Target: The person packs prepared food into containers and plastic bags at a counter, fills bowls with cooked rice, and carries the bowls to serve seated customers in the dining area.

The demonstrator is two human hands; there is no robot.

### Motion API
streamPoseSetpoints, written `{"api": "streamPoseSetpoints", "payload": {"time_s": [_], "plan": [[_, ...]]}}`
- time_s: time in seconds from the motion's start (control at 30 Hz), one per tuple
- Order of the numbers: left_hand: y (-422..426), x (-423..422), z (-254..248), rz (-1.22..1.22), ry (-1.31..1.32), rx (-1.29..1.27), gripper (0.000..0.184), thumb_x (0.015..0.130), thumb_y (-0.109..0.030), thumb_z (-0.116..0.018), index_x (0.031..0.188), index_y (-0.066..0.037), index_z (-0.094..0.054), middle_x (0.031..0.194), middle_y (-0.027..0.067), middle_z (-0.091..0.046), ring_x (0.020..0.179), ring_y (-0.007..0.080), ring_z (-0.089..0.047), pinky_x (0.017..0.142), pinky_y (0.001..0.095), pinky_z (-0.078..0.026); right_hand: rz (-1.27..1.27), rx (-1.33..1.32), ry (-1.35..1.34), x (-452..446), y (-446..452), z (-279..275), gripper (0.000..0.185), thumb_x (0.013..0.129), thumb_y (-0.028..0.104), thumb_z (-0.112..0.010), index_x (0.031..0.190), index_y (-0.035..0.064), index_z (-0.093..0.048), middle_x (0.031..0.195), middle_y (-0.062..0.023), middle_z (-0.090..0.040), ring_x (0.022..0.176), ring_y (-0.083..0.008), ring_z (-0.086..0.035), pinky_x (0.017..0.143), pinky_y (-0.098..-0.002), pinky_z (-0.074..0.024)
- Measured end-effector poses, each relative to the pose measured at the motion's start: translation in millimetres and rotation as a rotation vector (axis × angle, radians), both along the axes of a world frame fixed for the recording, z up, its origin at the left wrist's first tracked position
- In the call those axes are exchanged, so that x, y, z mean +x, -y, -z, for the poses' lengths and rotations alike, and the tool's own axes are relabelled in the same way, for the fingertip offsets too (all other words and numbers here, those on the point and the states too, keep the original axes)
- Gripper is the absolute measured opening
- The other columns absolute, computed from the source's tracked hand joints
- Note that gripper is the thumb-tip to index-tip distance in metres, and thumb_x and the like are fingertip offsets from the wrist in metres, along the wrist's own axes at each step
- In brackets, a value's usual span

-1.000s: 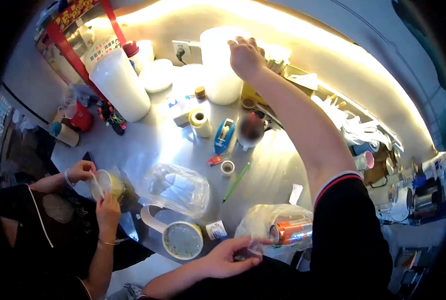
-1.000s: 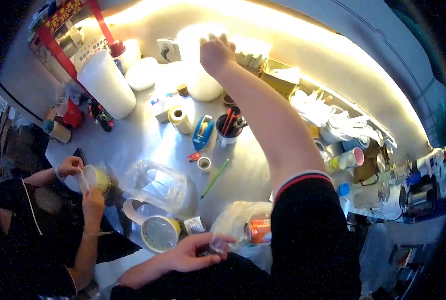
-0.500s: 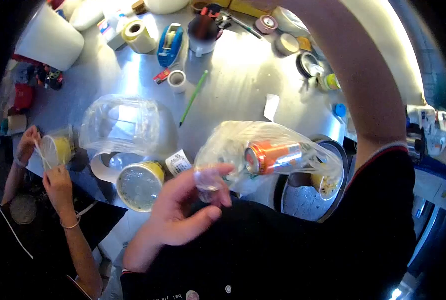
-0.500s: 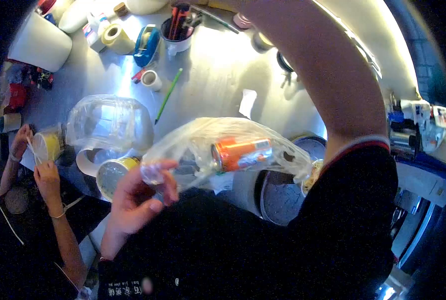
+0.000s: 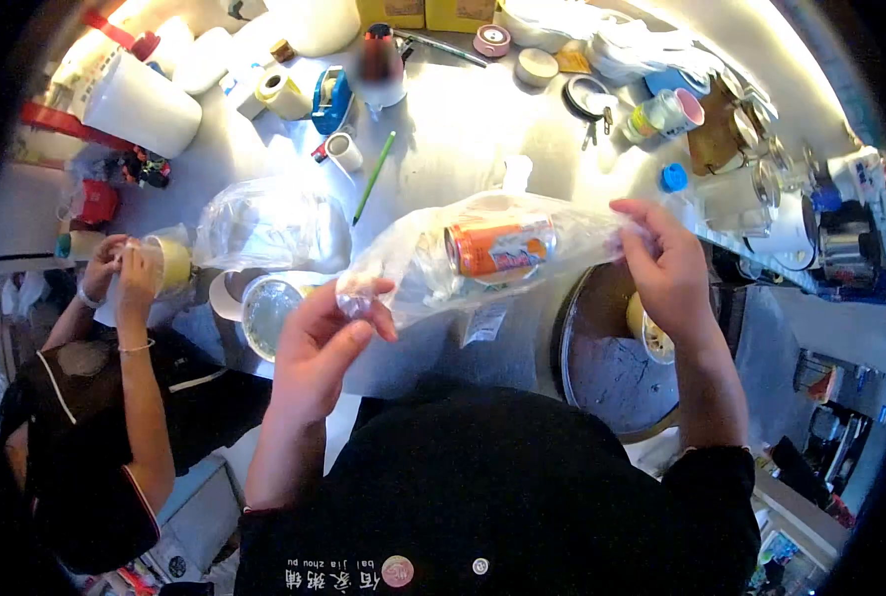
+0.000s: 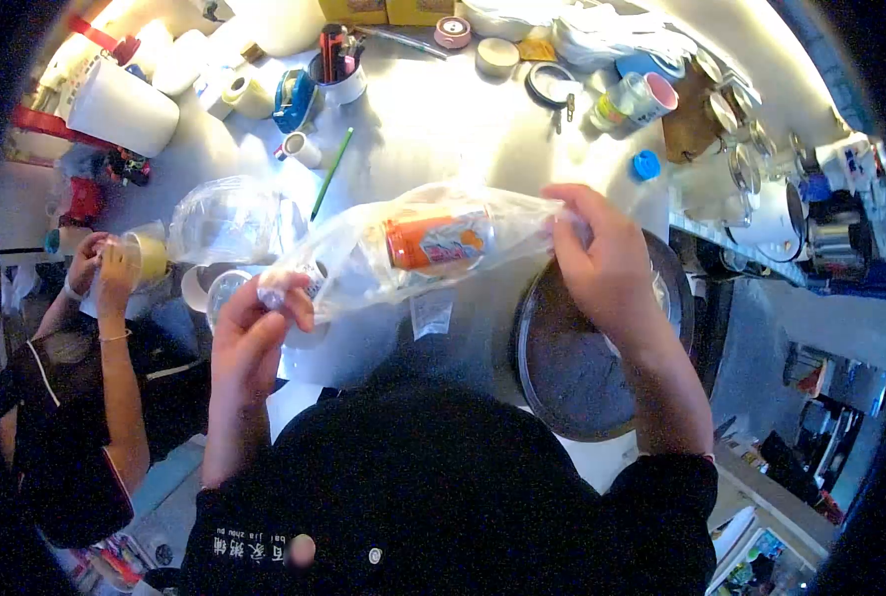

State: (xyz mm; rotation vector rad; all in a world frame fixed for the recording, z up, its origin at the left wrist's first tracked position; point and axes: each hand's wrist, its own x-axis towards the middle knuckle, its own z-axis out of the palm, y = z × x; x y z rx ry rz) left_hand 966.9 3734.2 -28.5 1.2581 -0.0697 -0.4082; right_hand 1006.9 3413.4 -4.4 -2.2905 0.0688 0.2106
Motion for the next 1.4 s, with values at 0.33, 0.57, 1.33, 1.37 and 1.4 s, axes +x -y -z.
{"api": "streamPoseSetpoints", "payload": {"time_s": [0.33,0.57,1.33,1.37,1.4], "plan": [[66,43,-32,-0.062,0.174,0.066,0.036,0.082,-0.002,-0.039,0.114,0.007,-0.051,0.089,0.0112,-0.06,0.091,0.0154,-0.058,0.088,0.0323,-0.041,0.021,0.954,-0.028,7,-27,-2,0.025,0.082,0.002,-0.048,0.106,-0.0018,-0.055,0.084,-0.0073,-0.059,0.079,-0.0136,-0.057,0.076,-0.0245,-0.0442],[110,70,-30,0.136,0.365,0.395,0.043,0.08,0.008,-0.044,0.122,-0.002,-0.049,0.087,0.0089,-0.063,0.064,0.0115,-0.061,0.061,0.0232,-0.049,-0.117,0.76,0.152,14,-38,-15,0.036,0.084,-0.001,-0.041,0.117,0.0049,-0.055,0.097,-0.0074,-0.063,0.069,-0.0099,-0.059,0.064,-0.0192,-0.0441],[1,39,-18,0.486,0.018,-0.025,0.07,0.084,-0.016,-0.056,0.14,-0.005,-0.017,0.114,0.0138,-0.058,0.08,0.0144,-0.061,0.079,0.0302,-0.048,-0.122,-0.558,0.664,329,-94,34,0.019,0.08,0.017,-0.057,0.094,0.0056,-0.062,0.095,-0.0128,-0.06,0.09,-0.0291,-0.057,0.077,-0.0354,-0.0463],[-4,42,-20,0.505,0.014,-0.026,0.071,0.083,-0.017,-0.057,0.14,-0.006,-0.016,0.114,0.0128,-0.058,0.082,0.0141,-0.061,0.08,0.0306,-0.048,-0.071,-0.684,0.798,350,-99,38,0.02,0.081,0.02,-0.056,0.094,0.0066,-0.063,0.098,-0.0119,-0.058,0.096,-0.0298,-0.054,0.081,-0.0376,-0.045],[-7,45,-24,0.522,0.003,-0.029,0.073,0.083,-0.019,-0.058,0.141,-0.006,-0.016,0.114,0.0118,-0.058,0.084,0.0138,-0.061,0.081,0.031,-0.048,-0.076,-0.691,0.804,370,-98,41,0.02,0.081,0.02,-0.056,0.094,0.0066,-0.063,0.098,-0.0119,-0.058,0.096,-0.0298,-0.054,0.081,-0.0376,-0.045]]}}
